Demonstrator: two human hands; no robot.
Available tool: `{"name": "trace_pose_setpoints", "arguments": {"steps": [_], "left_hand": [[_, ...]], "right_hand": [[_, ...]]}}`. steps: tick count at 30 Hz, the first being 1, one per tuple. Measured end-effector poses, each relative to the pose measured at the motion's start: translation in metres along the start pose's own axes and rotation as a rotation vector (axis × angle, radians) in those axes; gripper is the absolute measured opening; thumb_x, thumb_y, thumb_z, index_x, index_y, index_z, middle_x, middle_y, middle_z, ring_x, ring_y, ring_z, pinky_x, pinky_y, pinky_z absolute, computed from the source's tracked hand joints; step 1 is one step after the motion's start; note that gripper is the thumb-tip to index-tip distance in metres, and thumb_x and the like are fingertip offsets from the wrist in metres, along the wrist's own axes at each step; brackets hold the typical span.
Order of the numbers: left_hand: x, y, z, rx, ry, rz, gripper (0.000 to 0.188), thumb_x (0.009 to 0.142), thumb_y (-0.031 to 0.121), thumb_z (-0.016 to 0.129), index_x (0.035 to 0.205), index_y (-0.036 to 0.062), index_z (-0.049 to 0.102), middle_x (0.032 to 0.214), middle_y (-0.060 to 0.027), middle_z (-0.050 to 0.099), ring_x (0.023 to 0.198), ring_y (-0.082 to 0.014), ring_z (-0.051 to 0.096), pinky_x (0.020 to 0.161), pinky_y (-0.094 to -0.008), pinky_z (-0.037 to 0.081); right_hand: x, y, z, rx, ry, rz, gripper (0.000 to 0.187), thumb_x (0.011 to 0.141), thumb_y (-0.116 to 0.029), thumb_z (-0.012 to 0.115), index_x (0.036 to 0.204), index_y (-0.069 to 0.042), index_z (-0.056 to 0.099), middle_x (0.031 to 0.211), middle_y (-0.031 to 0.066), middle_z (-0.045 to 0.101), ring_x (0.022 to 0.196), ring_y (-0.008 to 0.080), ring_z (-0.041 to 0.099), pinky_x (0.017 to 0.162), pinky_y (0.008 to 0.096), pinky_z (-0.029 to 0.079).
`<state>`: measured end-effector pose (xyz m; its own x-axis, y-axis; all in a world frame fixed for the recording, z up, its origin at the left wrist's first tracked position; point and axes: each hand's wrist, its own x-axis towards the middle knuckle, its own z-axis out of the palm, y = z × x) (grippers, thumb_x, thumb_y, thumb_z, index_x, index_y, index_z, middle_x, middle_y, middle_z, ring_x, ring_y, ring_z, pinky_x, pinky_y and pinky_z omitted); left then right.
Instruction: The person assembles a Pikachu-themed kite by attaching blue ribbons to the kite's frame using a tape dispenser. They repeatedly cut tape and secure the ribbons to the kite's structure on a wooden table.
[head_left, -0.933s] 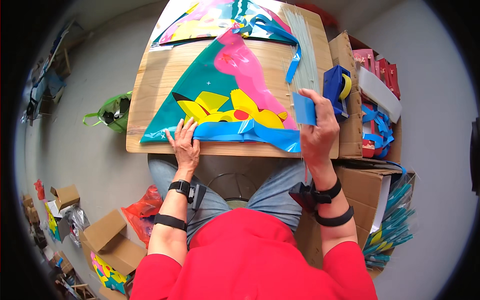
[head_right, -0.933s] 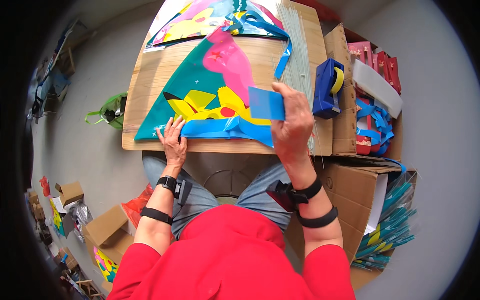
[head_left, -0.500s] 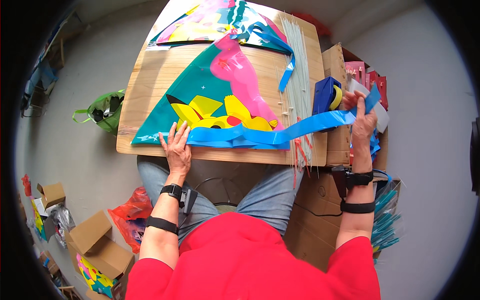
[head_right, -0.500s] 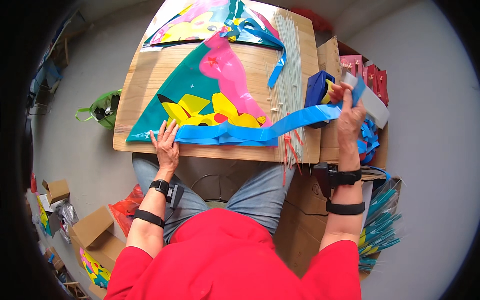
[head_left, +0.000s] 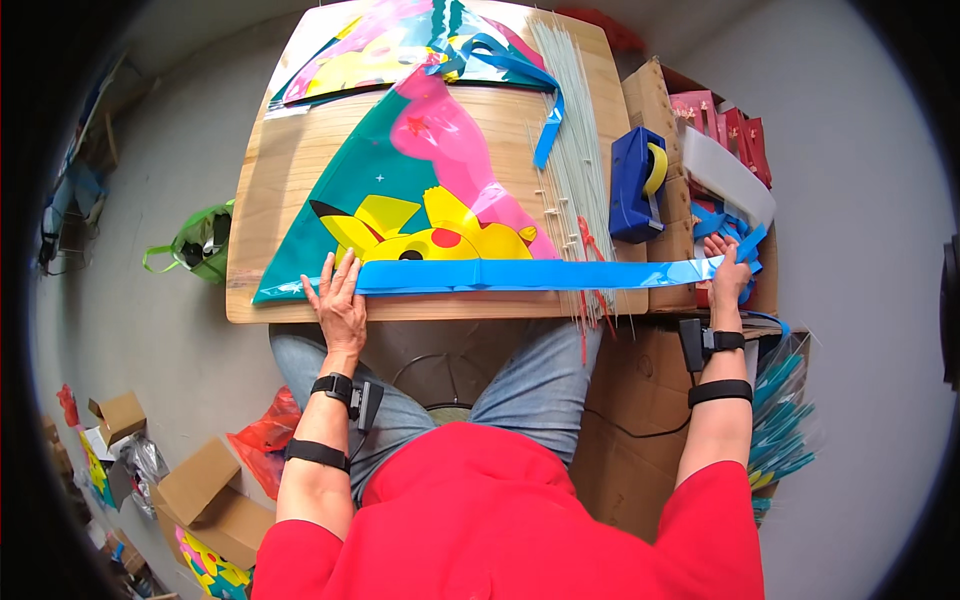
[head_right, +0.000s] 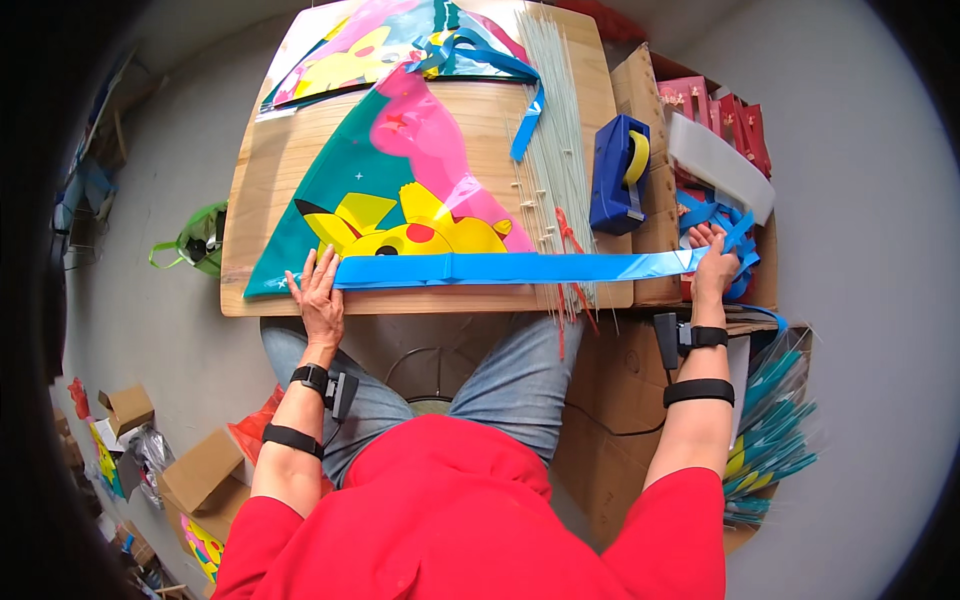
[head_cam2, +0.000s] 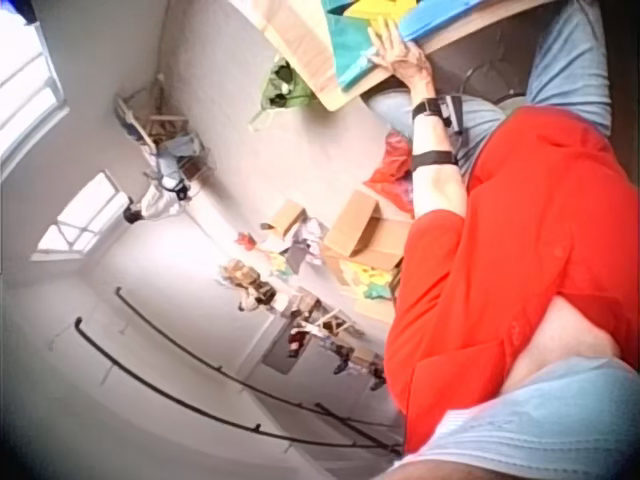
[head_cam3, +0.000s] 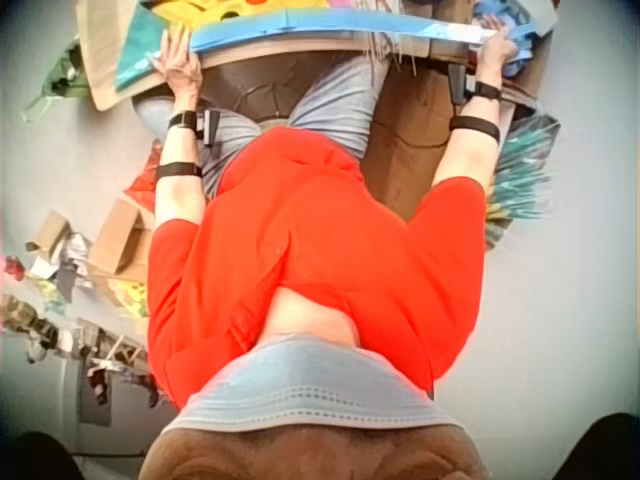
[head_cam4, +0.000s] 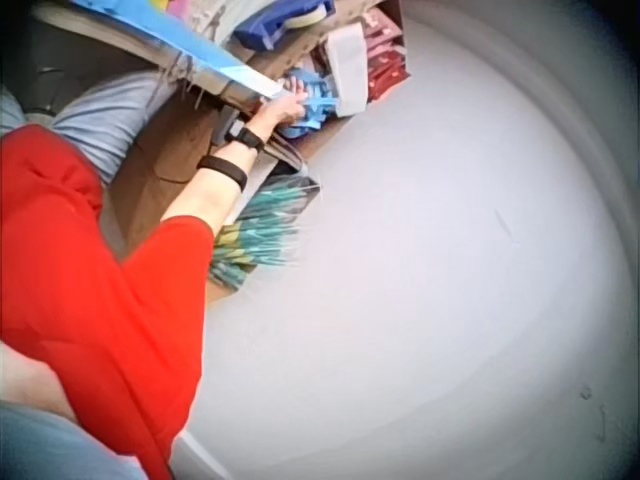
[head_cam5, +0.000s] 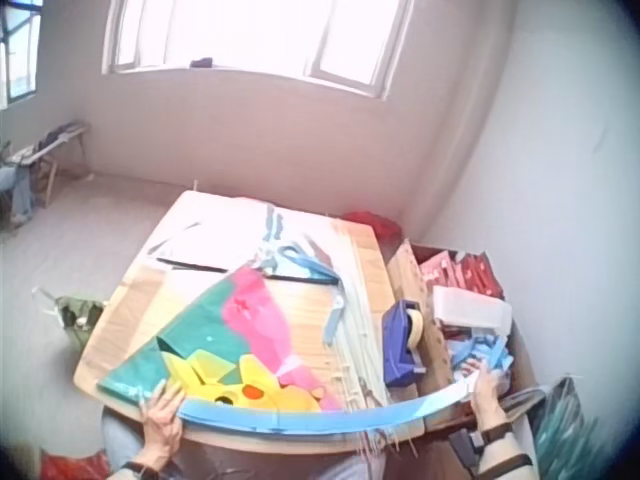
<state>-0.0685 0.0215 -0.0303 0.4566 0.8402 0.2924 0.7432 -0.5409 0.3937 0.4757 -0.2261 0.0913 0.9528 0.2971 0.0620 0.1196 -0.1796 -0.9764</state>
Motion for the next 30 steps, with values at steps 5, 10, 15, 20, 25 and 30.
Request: {"name": "trace_pose_setpoints", "arguments": {"steps": [5, 10, 15, 20, 25, 30], "left_hand": [[0.001, -0.001, -0.001, -0.009, -0.010, -0.002, 0.045, 0.085, 0.006, 0.057, 0.129, 0.0160, 0.062, 0.140, 0.0036, 0.055, 0.141, -0.0209, 0.037, 0.120, -0.0564, 0.003], [0.003, 0.002, -0.004, -0.042, -0.013, 0.005, 0.048, 0.083, 0.010, 0.059, 0.130, 0.0156, 0.061, 0.141, 0.0008, 0.054, 0.143, -0.0226, 0.033, 0.119, -0.0565, 0.000], [0.007, 0.011, -0.017, -0.045, -0.092, 0.012, 0.061, 0.078, 0.017, 0.065, 0.138, 0.0140, 0.053, 0.145, -0.0005, 0.050, 0.146, -0.0235, 0.028, 0.119, -0.0560, -0.003], [0.013, 0.018, -0.032, -0.133, -0.139, 0.075, 0.075, 0.074, 0.020, 0.067, 0.145, 0.0122, 0.043, 0.149, -0.0024, 0.045, 0.147, -0.0251, 0.025, 0.121, -0.0516, 0.000], [0.021, 0.012, -0.036, -0.121, -0.156, 0.094, 0.073, 0.074, 0.016, 0.064, 0.144, 0.0116, 0.045, 0.145, -0.0042, 0.050, 0.144, -0.0262, 0.029, 0.122, -0.0499, 0.004], [0.018, 0.014, -0.024, -0.155, -0.088, 0.079, 0.071, 0.073, 0.009, 0.062, 0.142, 0.0118, 0.047, 0.133, -0.0041, 0.059, 0.137, -0.0260, 0.038, 0.121, -0.0498, 0.007]], "right_hand": [[-0.003, -0.010, 0.013, 0.025, -0.011, -0.015, 0.031, 0.105, -0.015, 0.034, 0.121, 0.008, 0.048, 0.111, 0.0245, 0.064, 0.095, 0.0314, 0.069, 0.082, 0.0366, 0.058], [-0.012, -0.023, 0.027, 0.006, -0.043, -0.039, 0.032, 0.105, -0.016, 0.035, 0.121, 0.008, 0.048, 0.112, 0.0242, 0.064, 0.096, 0.0312, 0.069, 0.083, 0.0358, 0.058], [-0.015, -0.036, 0.038, 0.027, -0.098, -0.091, 0.033, 0.105, -0.016, 0.034, 0.123, 0.009, 0.048, 0.112, 0.0242, 0.064, 0.097, 0.0316, 0.069, 0.085, 0.0360, 0.057], [-0.016, -0.048, 0.046, 0.062, -0.111, -0.101, 0.034, 0.106, -0.016, 0.034, 0.124, 0.009, 0.049, 0.113, 0.0242, 0.064, 0.098, 0.0315, 0.068, 0.086, 0.0361, 0.057], [-0.018, -0.059, 0.053, 0.124, -0.156, -0.105, 0.034, 0.106, -0.017, 0.036, 0.124, 0.008, 0.050, 0.115, 0.0232, 0.064, 0.100, 0.0300, 0.068, 0.088, 0.0354, 0.057], [-0.023, -0.076, 0.056, 0.119, -0.186, -0.109, 0.036, 0.107, -0.019, 0.035, 0.126, 0.006, 0.050, 0.118, 0.0212, 0.064, 0.106, 0.0289, 0.066, 0.092, 0.0348, 0.055]]}}
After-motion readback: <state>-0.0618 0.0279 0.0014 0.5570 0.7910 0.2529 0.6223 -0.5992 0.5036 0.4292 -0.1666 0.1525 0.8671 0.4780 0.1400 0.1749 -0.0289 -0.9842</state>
